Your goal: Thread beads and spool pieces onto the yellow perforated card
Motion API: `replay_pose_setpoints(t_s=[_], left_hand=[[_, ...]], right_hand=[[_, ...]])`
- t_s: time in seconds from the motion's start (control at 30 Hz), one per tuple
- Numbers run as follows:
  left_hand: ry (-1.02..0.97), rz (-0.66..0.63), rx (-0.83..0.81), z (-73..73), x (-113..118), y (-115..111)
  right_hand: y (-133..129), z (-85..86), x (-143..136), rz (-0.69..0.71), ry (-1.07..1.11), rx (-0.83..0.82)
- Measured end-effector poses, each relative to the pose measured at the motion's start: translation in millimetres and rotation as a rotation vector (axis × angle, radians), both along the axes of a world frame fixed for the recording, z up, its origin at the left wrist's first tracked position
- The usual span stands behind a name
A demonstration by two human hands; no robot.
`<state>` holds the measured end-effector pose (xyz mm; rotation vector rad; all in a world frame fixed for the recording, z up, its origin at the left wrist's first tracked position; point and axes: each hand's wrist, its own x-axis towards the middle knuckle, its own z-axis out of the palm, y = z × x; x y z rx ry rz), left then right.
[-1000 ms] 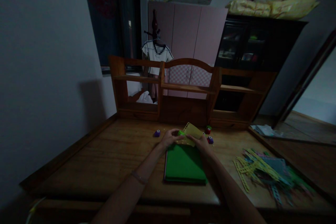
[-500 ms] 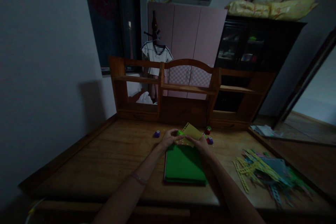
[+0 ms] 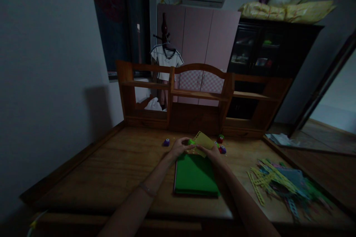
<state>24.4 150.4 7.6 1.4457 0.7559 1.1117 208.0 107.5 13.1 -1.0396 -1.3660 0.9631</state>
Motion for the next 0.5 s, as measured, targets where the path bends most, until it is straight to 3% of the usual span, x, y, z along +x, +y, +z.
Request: replay_pose_setpoints(t_s=[0.5], left_hand=[[0.042, 0.044, -0.036, 0.3, 1.6, -3.0]], right_hand=[[-3.3, 2.2, -3.3, -0.009, -0.013, 0.006]])
